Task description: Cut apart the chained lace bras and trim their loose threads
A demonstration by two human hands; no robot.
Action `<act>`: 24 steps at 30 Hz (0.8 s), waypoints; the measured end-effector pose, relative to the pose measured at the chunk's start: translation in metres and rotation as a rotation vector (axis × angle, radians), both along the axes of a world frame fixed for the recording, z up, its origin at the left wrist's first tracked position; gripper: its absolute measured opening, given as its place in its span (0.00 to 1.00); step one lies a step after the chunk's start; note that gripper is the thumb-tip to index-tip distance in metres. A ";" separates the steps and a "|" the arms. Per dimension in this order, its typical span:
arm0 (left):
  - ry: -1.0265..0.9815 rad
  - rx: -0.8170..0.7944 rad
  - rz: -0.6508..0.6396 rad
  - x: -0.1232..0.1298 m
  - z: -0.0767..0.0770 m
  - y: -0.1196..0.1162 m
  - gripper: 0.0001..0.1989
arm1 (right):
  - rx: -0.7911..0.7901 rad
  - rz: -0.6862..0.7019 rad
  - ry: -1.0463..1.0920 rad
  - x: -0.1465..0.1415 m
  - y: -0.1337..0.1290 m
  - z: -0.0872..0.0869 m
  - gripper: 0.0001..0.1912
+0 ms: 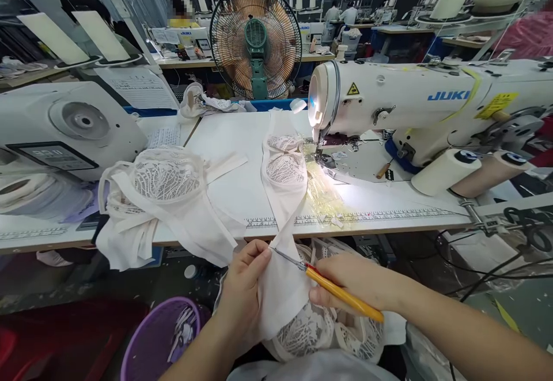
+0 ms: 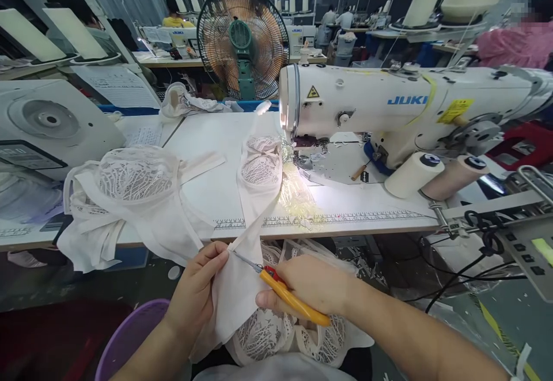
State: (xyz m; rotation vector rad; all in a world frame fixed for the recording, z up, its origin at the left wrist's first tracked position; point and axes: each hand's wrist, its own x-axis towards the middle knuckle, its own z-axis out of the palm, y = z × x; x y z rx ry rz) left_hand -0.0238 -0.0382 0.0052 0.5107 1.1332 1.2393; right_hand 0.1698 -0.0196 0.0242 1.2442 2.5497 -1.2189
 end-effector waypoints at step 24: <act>0.421 0.305 -0.369 -0.005 -0.002 -0.020 0.06 | 0.091 -0.325 0.359 0.003 -0.014 -0.001 0.16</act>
